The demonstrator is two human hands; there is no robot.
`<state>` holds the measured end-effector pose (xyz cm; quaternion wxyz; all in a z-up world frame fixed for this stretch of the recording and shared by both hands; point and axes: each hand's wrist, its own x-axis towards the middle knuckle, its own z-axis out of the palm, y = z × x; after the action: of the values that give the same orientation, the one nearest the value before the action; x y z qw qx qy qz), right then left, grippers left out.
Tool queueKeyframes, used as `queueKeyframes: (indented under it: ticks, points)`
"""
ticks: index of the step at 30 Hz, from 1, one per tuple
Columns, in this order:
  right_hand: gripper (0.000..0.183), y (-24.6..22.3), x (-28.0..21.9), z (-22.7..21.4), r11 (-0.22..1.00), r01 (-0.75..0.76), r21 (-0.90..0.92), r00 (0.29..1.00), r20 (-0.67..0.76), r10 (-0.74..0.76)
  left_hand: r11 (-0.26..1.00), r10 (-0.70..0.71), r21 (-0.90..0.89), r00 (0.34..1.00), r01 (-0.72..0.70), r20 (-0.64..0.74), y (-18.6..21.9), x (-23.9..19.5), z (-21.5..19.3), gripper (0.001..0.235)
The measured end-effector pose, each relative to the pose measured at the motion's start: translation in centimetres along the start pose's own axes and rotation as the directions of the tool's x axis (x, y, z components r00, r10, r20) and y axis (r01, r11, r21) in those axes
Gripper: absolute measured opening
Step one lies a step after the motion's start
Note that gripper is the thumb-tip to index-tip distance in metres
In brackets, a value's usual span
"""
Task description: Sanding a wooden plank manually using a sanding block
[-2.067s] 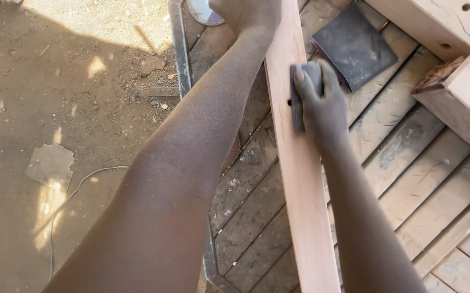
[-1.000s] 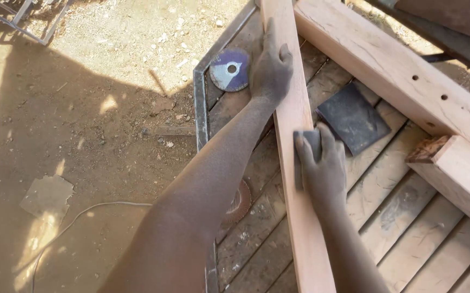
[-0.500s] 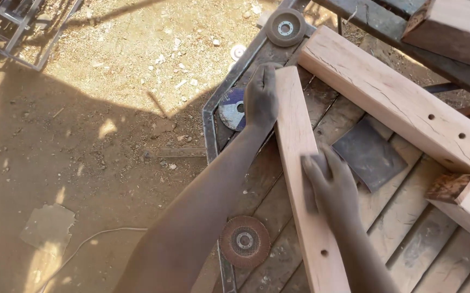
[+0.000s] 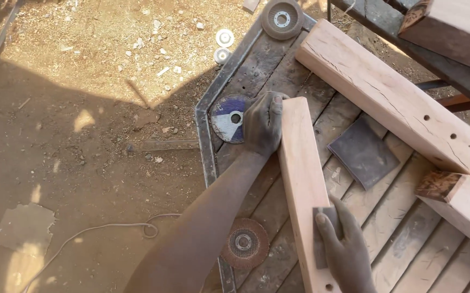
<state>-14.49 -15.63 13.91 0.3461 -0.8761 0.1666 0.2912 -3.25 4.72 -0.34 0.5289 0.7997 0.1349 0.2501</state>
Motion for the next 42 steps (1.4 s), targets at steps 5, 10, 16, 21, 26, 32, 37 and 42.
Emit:
queueKeyframes:
  ticks: [5, 10, 16, 21, 26, 32, 37, 42]
  points:
    - [0.066, -7.8, 12.6, 2.4, 0.956, 0.291, 0.028, 0.957, -0.004, -0.291, 0.998, 0.065, 0.017, 0.998, -0.065, -0.027, 0.8, 0.0, -0.6, 0.031]
    - [0.069, -8.5, 8.9, 1.9, 0.929, 0.369, 0.039, 0.929, -0.029, -0.368, 0.998, 0.058, 0.028, 0.998, -0.058, 0.006, 0.0, 0.3, -0.8, 0.031]
    - [0.055, -2.0, -0.2, 0.1, 0.995, -0.039, 0.088, 0.999, -0.029, 0.041, 0.991, 0.081, 0.104, 0.997, -0.080, -0.002, 2.0, -0.4, -0.6, 0.038]
    - [0.045, -7.5, 10.4, 1.9, 0.928, 0.360, 0.097, 0.933, -0.055, -0.356, 0.994, 0.038, 0.097, 0.999, -0.042, 0.037, 2.1, -0.8, -1.0, 0.033]
    - [0.063, -3.9, 4.3, 0.1, 0.965, 0.261, -0.006, 0.965, 0.005, -0.261, 0.992, 0.061, 0.112, 0.997, -0.066, 0.044, 1.4, 0.0, -0.6, 0.035]
    - [0.047, 0.6, -1.7, -0.5, 0.958, -0.271, 0.095, 0.962, 0.013, 0.271, 0.993, 0.074, 0.086, 0.997, -0.075, 0.016, 1.7, -0.2, -0.7, 0.033]
    - [0.050, -6.3, 10.4, 1.2, 0.845, 0.534, 0.018, 0.845, -0.061, -0.532, 0.988, 0.068, 0.134, 0.996, -0.074, 0.053, 1.2, -0.2, -0.5, 0.038]
    - [0.053, -3.9, 4.2, 0.0, 0.941, 0.334, 0.051, 0.943, -0.010, -0.334, 0.992, 0.114, 0.039, 0.992, -0.117, 0.060, 2.2, -0.3, -1.0, 0.034]
